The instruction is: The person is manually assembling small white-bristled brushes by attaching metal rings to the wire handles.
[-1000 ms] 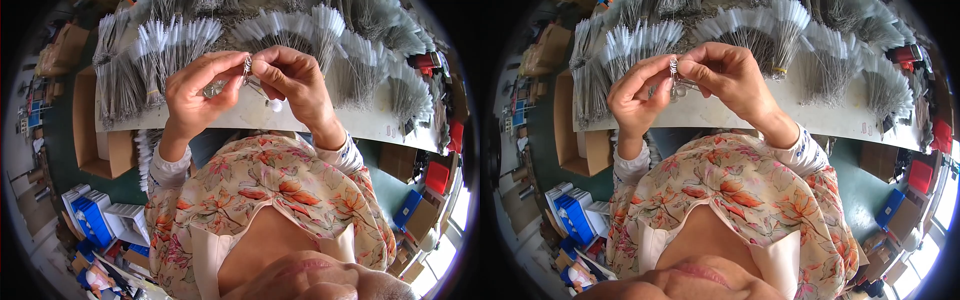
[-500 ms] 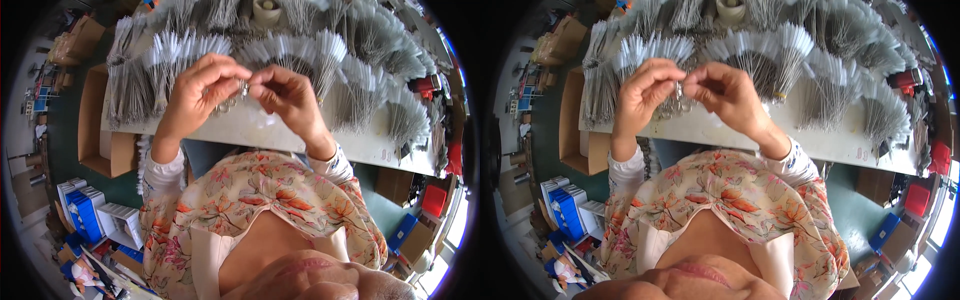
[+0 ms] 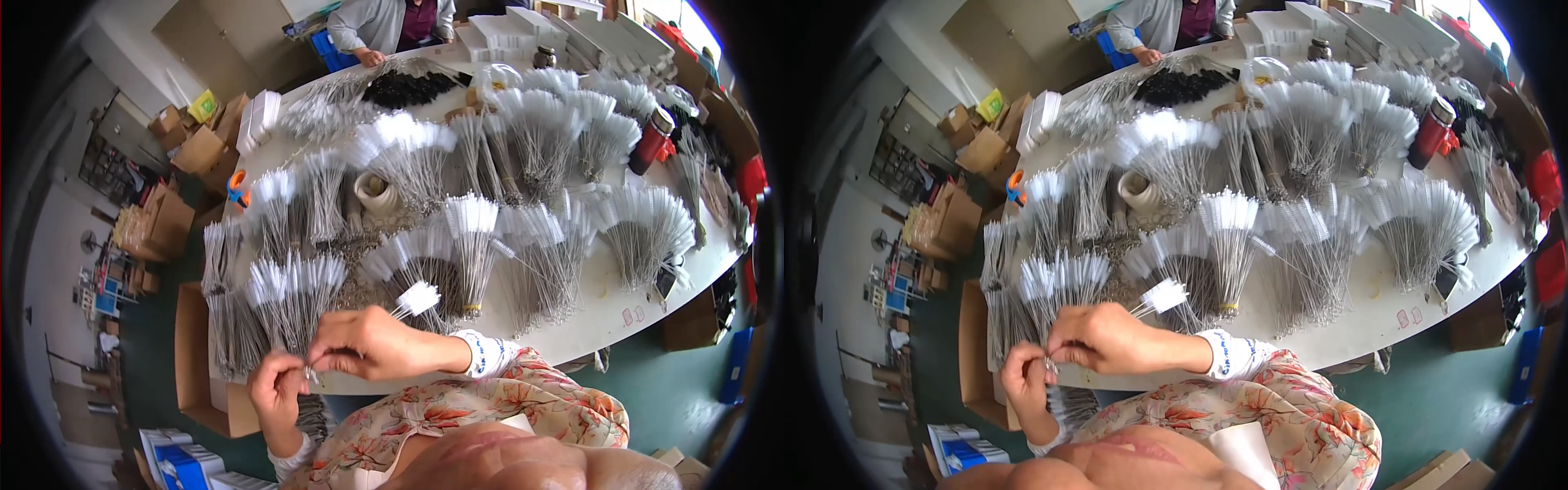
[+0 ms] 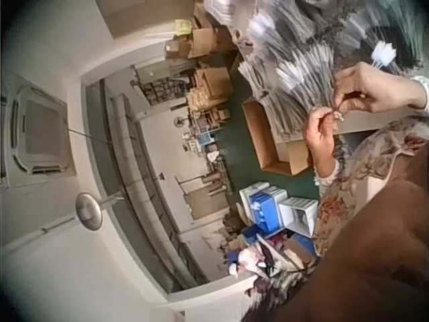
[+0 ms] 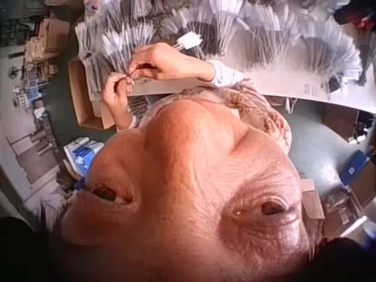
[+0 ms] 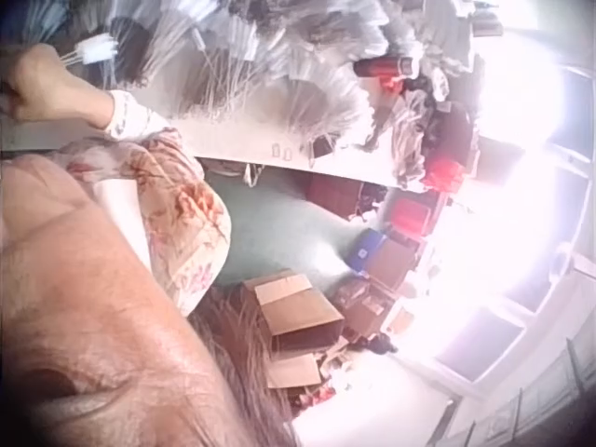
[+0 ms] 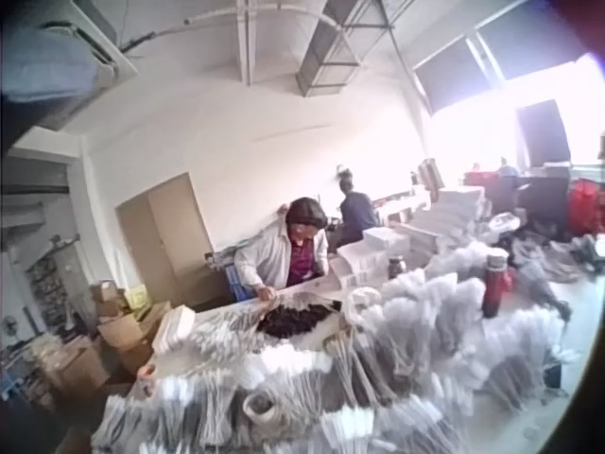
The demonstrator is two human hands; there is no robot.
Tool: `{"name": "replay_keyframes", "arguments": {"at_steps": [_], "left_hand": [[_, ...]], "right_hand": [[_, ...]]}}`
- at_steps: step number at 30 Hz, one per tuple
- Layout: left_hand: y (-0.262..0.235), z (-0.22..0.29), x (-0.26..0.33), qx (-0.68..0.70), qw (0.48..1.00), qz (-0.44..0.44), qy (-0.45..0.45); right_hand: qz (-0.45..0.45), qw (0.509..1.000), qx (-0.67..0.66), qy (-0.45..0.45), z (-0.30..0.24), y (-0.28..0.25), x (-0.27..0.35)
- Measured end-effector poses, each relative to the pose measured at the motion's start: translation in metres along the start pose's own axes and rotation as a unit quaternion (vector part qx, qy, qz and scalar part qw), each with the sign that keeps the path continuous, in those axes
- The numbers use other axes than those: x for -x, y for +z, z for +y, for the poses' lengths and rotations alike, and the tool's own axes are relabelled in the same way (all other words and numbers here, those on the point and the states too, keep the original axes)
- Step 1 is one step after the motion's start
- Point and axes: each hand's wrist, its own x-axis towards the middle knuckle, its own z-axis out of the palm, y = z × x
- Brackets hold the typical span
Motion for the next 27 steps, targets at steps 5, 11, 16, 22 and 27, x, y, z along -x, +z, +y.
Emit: {"name": "replay_keyframes", "arguments": {"at_steps": [5, 11, 16, 22, 27], "left_hand": [[0.007, 0.003, -0.010, 0.267, 0.959, 0.038, -0.089], [0.009, 0.008, -0.017, 0.077, 0.995, 0.031, -0.046], [0.010, 0.003, -0.017, 0.173, 0.980, 0.097, -0.033], [0.003, 0.019, -0.002, -0.057, 0.997, 0.037, -0.022], [0.006, 0.004, -0.008, 0.005, 0.992, 0.121, 0.030]], "right_hand": [[-0.001, 0.999, -0.036, 0.010, 0.007, -0.005, -0.002], [0.004, 0.997, -0.072, 0.010, 0.012, -0.010, -0.003], [0.019, 0.998, -0.061, 0.001, 0.013, 0.002, -0.003], [0.009, 0.995, -0.098, 0.007, -0.002, -0.001, 0.005], [0.057, 0.996, -0.058, -0.023, 0.013, 0.018, -0.001]]}}
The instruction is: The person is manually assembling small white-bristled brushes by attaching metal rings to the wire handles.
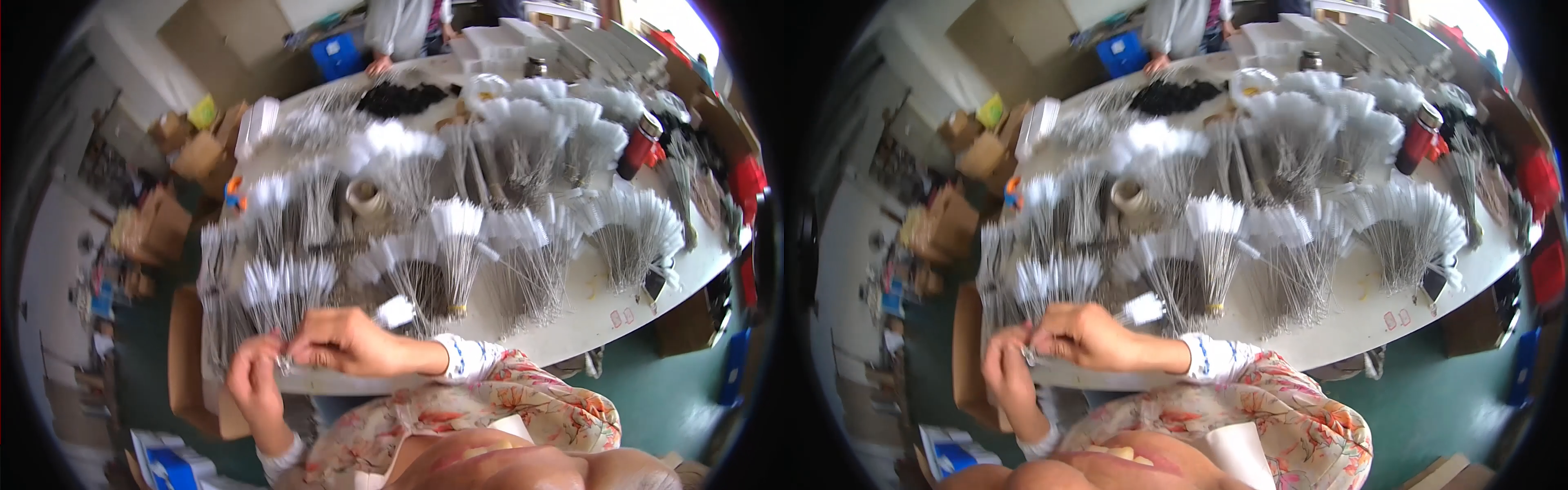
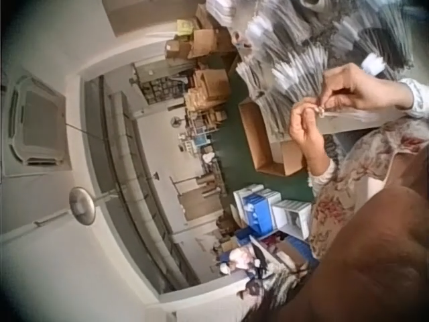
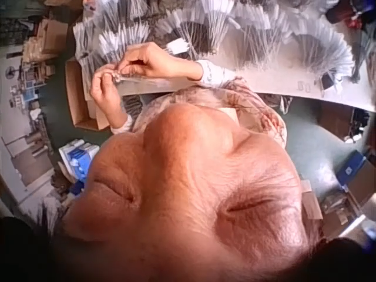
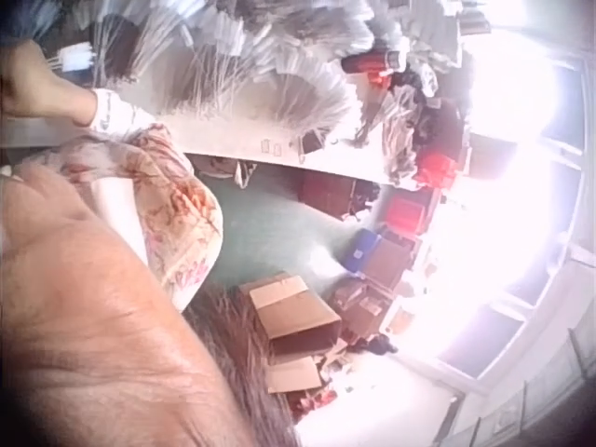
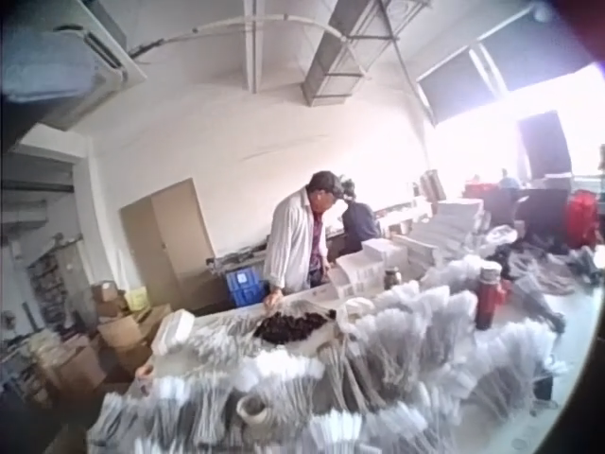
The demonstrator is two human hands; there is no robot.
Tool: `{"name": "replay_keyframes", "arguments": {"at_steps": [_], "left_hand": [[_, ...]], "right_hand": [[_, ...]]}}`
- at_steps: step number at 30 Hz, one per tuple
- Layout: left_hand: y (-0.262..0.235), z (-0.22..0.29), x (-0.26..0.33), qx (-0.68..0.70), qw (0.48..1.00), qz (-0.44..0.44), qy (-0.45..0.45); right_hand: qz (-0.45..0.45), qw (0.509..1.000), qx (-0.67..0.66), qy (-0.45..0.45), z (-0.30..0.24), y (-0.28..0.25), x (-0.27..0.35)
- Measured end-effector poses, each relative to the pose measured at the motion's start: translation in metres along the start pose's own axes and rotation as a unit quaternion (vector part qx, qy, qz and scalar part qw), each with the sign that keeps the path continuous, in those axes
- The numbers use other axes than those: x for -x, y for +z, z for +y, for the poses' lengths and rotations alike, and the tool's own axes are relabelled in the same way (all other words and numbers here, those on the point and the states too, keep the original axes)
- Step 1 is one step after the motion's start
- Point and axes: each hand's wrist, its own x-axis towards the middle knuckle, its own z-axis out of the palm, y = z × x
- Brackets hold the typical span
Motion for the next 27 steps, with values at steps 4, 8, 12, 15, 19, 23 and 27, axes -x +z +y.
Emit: {"name": "replay_keyframes", "arguments": {"at_steps": [4, 8, 12, 15, 19, 23, 27], "left_hand": [[0.010, 0.006, -0.010, 0.333, 0.940, 0.000, -0.074], [-0.001, -0.013, -0.023, 0.426, 0.903, 0.051, -0.032], [-0.028, -0.012, -0.012, 0.350, 0.931, 0.100, -0.023], [-0.046, -0.014, 0.008, 0.288, 0.949, 0.123, -0.027], [-0.087, -0.031, 0.034, 0.079, 0.996, 0.038, -0.035], [-0.110, -0.066, 0.080, -0.107, 0.987, -0.116, 0.025], [-0.113, -0.145, 0.154, -0.194, 0.963, -0.180, -0.055]], "right_hand": [[0.069, 0.989, 0.115, -0.056, 0.008, 0.022, 0.001], [0.088, 0.983, 0.159, 0.005, 0.020, 0.032, -0.011], [0.091, 0.993, 0.014, 0.074, 0.010, 0.053, -0.028], [0.023, 0.997, 0.073, -0.001, 0.004, 0.088, -0.043], [-0.035, 0.987, -0.031, 0.151, 0.023, 0.111, -0.042], [-0.244, 0.904, -0.082, 0.341, 0.056, 0.099, -0.021], [-0.295, 0.869, 0.060, 0.392, 0.067, 0.110, 0.020]]}}
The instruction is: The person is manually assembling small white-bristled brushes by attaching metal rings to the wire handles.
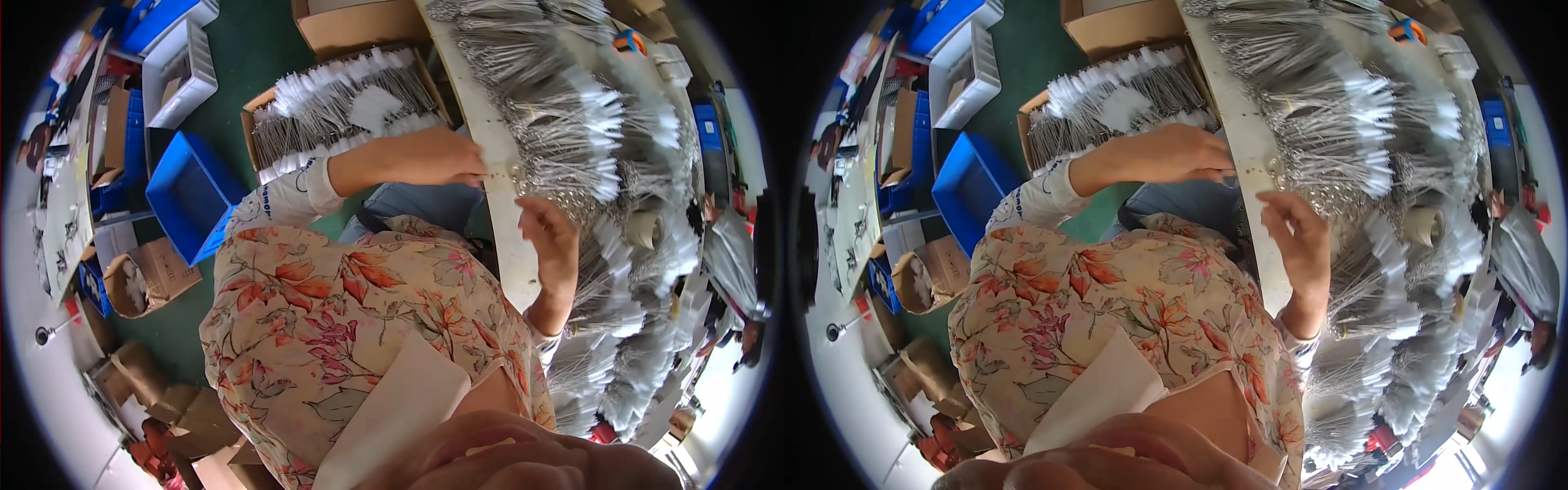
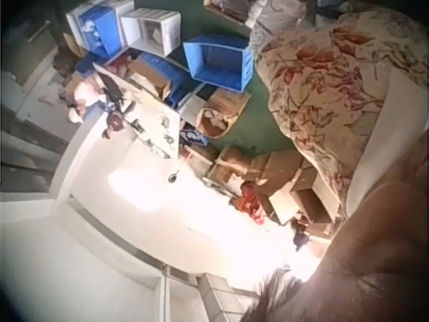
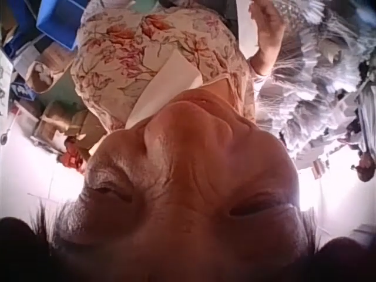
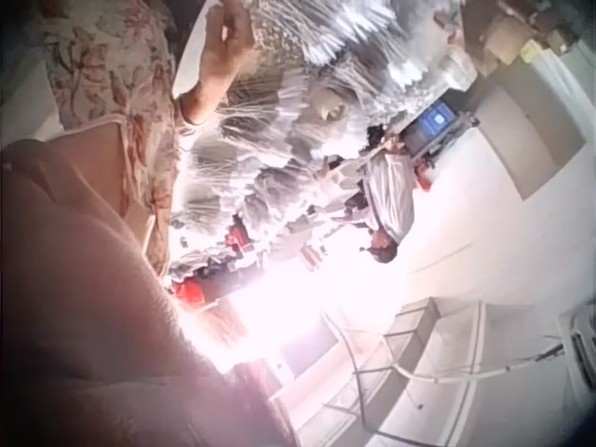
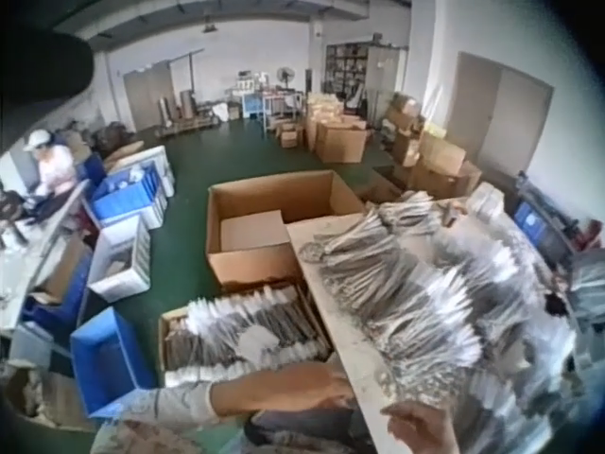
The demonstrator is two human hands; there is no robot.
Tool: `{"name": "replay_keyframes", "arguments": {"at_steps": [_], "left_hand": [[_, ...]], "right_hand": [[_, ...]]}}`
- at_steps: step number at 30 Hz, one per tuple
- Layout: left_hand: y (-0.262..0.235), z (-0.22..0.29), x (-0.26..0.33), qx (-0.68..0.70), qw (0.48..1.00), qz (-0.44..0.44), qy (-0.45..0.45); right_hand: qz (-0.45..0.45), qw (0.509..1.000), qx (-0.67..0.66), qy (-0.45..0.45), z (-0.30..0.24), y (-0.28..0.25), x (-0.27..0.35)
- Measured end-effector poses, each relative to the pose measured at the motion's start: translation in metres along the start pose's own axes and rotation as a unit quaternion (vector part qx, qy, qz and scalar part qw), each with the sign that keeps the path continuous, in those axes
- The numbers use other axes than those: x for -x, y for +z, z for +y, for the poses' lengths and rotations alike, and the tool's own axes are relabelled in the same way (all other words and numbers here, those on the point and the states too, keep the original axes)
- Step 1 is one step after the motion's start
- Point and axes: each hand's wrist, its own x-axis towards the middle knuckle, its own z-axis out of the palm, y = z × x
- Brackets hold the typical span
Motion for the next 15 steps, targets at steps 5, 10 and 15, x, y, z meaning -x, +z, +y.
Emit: {"name": "replay_keyframes", "arguments": {"at_steps": [5, 10, 15], "left_hand": [[0.022, -0.110, 0.084, -0.115, 0.962, -0.176, -0.175], [0.016, -0.155, 0.133, -0.227, 0.873, -0.344, -0.260], [0.015, -0.074, 0.048, 0.034, 0.959, -0.220, -0.175]], "right_hand": [[-0.006, 0.983, -0.157, 0.091, 0.033, 0.001, 0.018], [0.035, 0.977, -0.186, 0.100, 0.050, -0.003, 0.022], [0.062, 0.973, -0.205, 0.091, 0.052, -0.017, 0.034]]}}
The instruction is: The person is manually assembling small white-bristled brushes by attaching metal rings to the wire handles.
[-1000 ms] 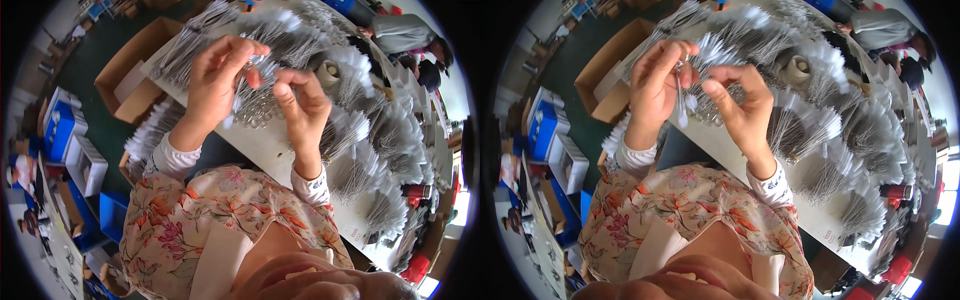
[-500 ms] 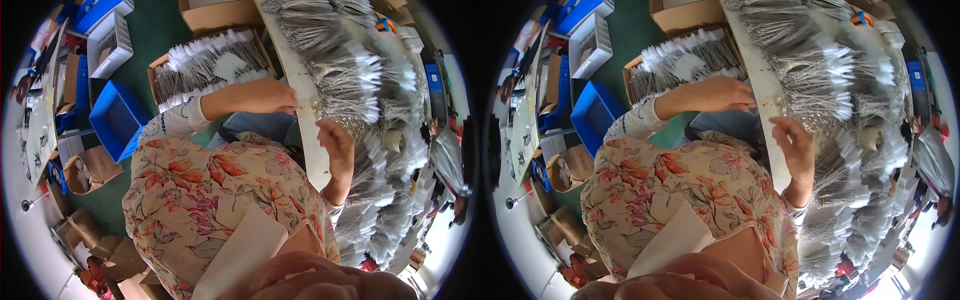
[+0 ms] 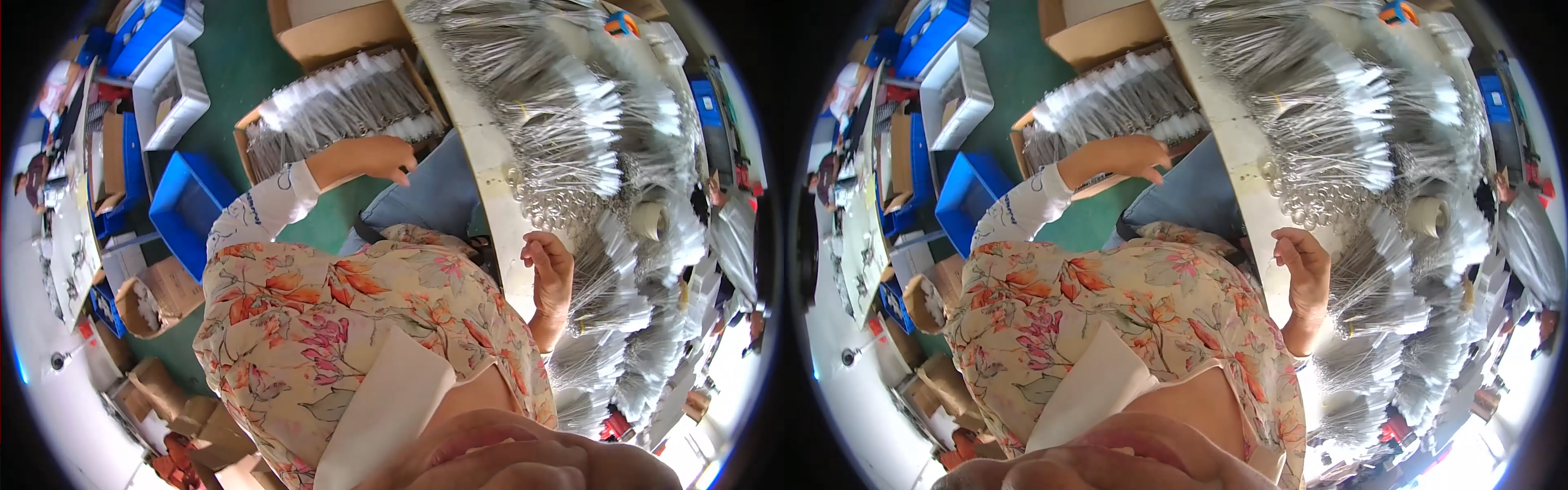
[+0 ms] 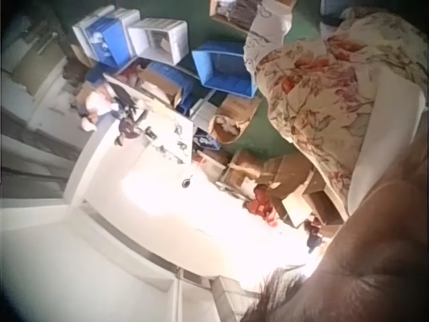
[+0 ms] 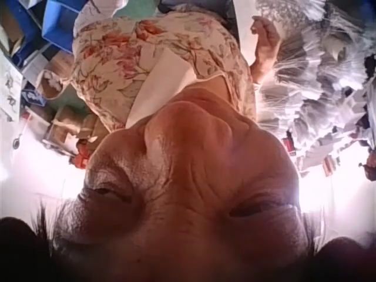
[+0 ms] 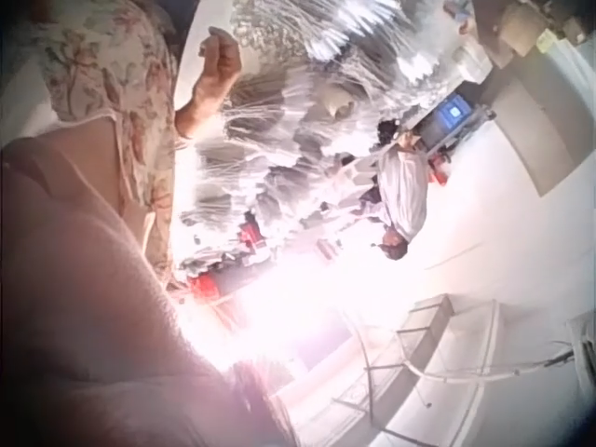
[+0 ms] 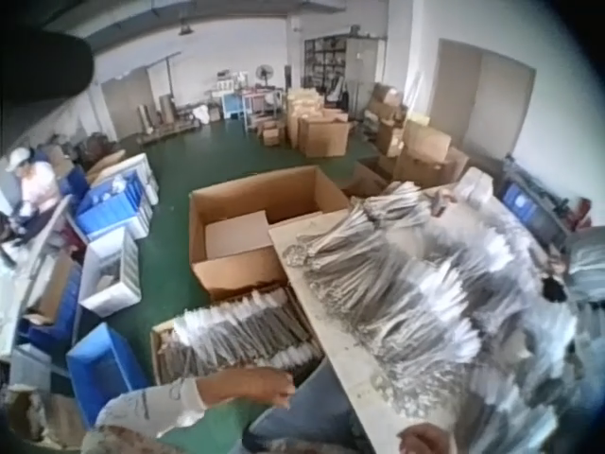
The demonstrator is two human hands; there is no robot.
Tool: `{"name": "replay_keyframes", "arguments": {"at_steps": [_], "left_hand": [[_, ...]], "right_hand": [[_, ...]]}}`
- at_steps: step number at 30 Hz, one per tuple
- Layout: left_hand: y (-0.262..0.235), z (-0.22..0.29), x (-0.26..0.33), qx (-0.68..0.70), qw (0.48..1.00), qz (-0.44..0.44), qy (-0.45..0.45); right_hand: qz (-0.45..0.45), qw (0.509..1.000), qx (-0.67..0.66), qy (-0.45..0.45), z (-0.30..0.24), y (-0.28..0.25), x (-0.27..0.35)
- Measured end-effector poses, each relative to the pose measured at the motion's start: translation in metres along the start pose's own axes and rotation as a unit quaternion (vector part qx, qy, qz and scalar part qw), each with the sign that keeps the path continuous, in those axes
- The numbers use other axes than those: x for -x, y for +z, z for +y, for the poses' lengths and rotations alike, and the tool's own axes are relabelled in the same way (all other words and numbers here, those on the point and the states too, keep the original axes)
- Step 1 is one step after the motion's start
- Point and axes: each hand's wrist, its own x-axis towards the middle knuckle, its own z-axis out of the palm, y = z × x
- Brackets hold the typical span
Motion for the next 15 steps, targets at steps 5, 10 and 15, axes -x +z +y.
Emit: {"name": "replay_keyframes", "arguments": {"at_steps": [5, 10, 15], "left_hand": [[-0.111, 0.091, -0.043, 0.168, 0.956, -0.168, 0.173], [-0.215, 0.145, -0.132, 0.256, 0.947, -0.082, 0.176], [-0.263, 0.111, -0.317, 0.160, 0.978, 0.124, 0.058]], "right_hand": [[0.063, 0.997, 0.021, -0.041, -0.027, -0.034, 0.011], [0.150, 0.981, 0.090, -0.088, -0.074, -0.089, 0.058], [0.272, 0.949, 0.141, -0.078, -0.089, -0.150, 0.117]]}}
